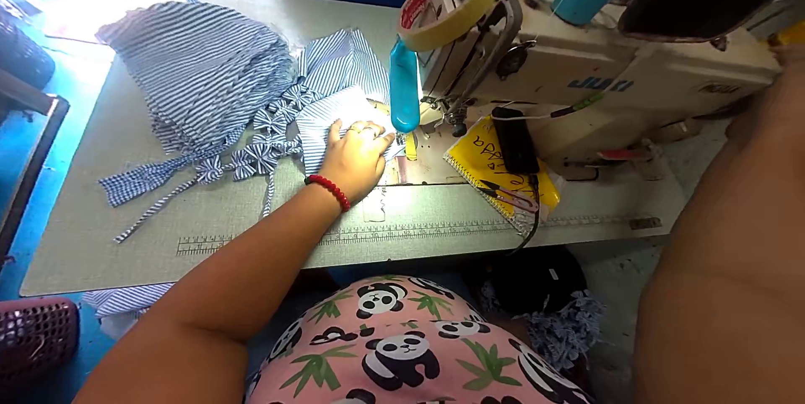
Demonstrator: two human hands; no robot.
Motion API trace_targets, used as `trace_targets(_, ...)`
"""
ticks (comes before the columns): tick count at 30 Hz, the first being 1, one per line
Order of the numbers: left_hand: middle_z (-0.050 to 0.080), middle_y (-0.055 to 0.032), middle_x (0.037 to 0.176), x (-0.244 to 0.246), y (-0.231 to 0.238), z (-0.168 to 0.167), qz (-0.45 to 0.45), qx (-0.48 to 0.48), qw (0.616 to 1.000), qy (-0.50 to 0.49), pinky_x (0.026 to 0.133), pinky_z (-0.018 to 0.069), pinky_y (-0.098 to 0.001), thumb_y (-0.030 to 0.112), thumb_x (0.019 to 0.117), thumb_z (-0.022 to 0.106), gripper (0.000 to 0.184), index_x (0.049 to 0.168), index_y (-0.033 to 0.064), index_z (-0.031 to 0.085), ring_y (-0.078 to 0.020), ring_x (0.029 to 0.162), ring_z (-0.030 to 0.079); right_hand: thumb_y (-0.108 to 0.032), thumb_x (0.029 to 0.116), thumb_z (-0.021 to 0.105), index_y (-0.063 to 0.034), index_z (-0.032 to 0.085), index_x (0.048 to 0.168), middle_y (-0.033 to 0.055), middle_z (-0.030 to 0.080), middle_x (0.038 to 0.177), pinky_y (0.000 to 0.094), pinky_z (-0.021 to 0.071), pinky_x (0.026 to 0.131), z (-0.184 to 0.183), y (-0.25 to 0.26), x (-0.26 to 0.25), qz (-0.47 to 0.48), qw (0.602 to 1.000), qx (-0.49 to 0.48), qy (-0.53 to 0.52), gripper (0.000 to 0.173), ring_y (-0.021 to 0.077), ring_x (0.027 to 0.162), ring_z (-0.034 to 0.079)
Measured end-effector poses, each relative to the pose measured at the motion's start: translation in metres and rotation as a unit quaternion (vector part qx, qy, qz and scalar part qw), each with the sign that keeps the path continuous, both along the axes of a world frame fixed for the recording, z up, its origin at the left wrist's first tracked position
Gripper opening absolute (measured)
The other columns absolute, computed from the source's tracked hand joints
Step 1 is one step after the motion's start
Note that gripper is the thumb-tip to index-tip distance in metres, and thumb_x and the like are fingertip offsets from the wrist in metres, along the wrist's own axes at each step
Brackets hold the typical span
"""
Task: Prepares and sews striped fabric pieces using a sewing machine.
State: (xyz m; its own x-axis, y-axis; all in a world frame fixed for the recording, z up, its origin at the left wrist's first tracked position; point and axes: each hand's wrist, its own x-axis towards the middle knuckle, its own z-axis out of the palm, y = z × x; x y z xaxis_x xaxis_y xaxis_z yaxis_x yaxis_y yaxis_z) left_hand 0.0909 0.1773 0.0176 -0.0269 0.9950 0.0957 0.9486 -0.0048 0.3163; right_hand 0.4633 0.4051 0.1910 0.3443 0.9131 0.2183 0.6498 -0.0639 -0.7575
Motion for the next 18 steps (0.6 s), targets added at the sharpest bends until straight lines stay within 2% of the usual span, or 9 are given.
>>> trace_targets(1,0.061,-0.0077,0.144,0.001,0.000,0.000,-0.001,0.000,1.000,0.000,0.116,0.0236,-0.0695,0.018,0.1020,0.043,0.044,0.140,0.0223,0.065,-0.0317,0.142,0.049,-0.010,0.1088,0.034,0.0113,0.047,0.139,0.0187,0.052,0.143,0.0260,0.0395,0.109,-0.014,0.013,0.018,0.010,0.999,0.033,-0.001,0.039,0.0126,0.126,0.054)
trace_targets(3,0.061,-0.0070,0.144,0.000,0.001,0.000,0.003,0.000,1.000,0.003,0.116,0.0239,-0.0691,0.019,0.1020,0.043,0.044,0.141,0.0228,0.064,-0.0310,0.142,0.049,-0.015,0.1088,0.036,0.0058,0.051,0.136,0.0089,0.059,0.133,0.0214,0.0453,0.105,-0.049,0.049,0.066,0.064,0.989,0.130,0.022,0.038,0.0043,0.121,0.057)
trace_targets(5,0.061,-0.0060,0.145,0.000,0.001,0.001,0.006,-0.008,1.000,0.001,0.117,0.0234,-0.0687,0.018,0.1018,0.042,0.045,0.141,0.0227,0.064,-0.0301,0.143,0.048,-0.016,0.1092,0.038,0.0072,0.049,0.135,0.0098,0.061,0.128,0.0285,0.0504,0.105,-0.077,0.059,0.084,0.101,0.965,0.219,0.108,0.036,0.0107,0.119,0.061)
trace_targets(7,0.060,-0.0052,0.146,0.000,0.001,0.003,0.009,-0.010,1.000,0.001,0.117,0.0234,-0.0682,0.017,0.1019,0.042,0.046,0.142,0.0222,0.063,-0.0296,0.144,0.047,-0.016,0.1112,0.034,0.0062,0.042,0.136,0.0114,0.058,0.124,0.0344,0.0539,0.100,-0.097,0.048,0.080,0.098,0.945,0.255,0.182,0.034,0.0157,0.114,0.063)
trace_targets(8,0.060,-0.0055,0.146,0.001,0.001,0.004,0.012,-0.010,1.000,-0.002,0.117,0.0230,-0.0682,0.017,0.1020,0.041,0.046,0.142,0.0220,0.063,-0.0300,0.144,0.047,-0.017,0.1122,0.031,0.0049,0.040,0.137,0.0113,0.057,0.123,0.0352,0.0543,0.099,-0.106,0.041,0.078,0.094,0.940,0.252,0.209,0.034,0.0166,0.113,0.062)
trace_targets(10,0.058,-0.0056,0.149,0.000,0.000,0.006,0.027,-0.023,0.999,-0.005,0.118,0.0200,-0.0685,0.021,0.1042,0.039,0.046,0.145,0.0232,0.060,-0.0311,0.146,0.044,-0.023,0.1135,0.028,0.0000,0.037,0.145,0.0095,0.056,0.132,0.0345,0.0532,0.100,-0.120,0.023,0.074,0.091,0.950,0.197,0.223,0.040,0.0159,0.118,0.061)
trace_targets(13,0.051,-0.0077,0.155,-0.008,-0.004,0.005,0.056,-0.047,0.997,-0.010,0.119,0.0157,-0.0696,0.034,0.1078,0.037,0.047,0.150,0.0217,0.054,-0.0336,0.150,0.037,-0.032,0.1119,0.033,-0.0111,0.040,0.149,0.0030,0.059,0.133,0.0357,0.0563,0.093,-0.134,0.012,0.090,0.078,0.969,0.092,0.215,0.043,0.0146,0.114,0.064)
trace_targets(16,0.045,-0.0120,0.160,-0.013,-0.014,0.009,0.079,-0.067,0.995,-0.007,0.118,0.0156,-0.0718,0.040,0.1072,0.040,0.053,0.155,0.0181,0.047,-0.0387,0.152,0.033,-0.040,0.1117,0.030,-0.0111,0.048,0.143,0.0027,0.064,0.124,0.0377,0.0548,0.094,-0.117,0.020,0.101,0.062,0.962,0.078,0.253,0.046,0.0165,0.109,0.065)
trace_targets(18,0.039,-0.0159,0.163,-0.012,-0.027,0.012,0.082,-0.083,0.993,-0.004,0.119,0.0133,-0.0727,0.042,0.1075,0.039,0.058,0.159,0.0150,0.040,-0.0421,0.153,0.029,-0.048,0.1110,0.025,-0.0119,0.048,0.143,0.0006,0.066,0.121,0.0354,0.0549,0.093,-0.094,0.026,0.102,0.050,0.972,0.070,0.220,0.053,0.0134,0.108,0.066)
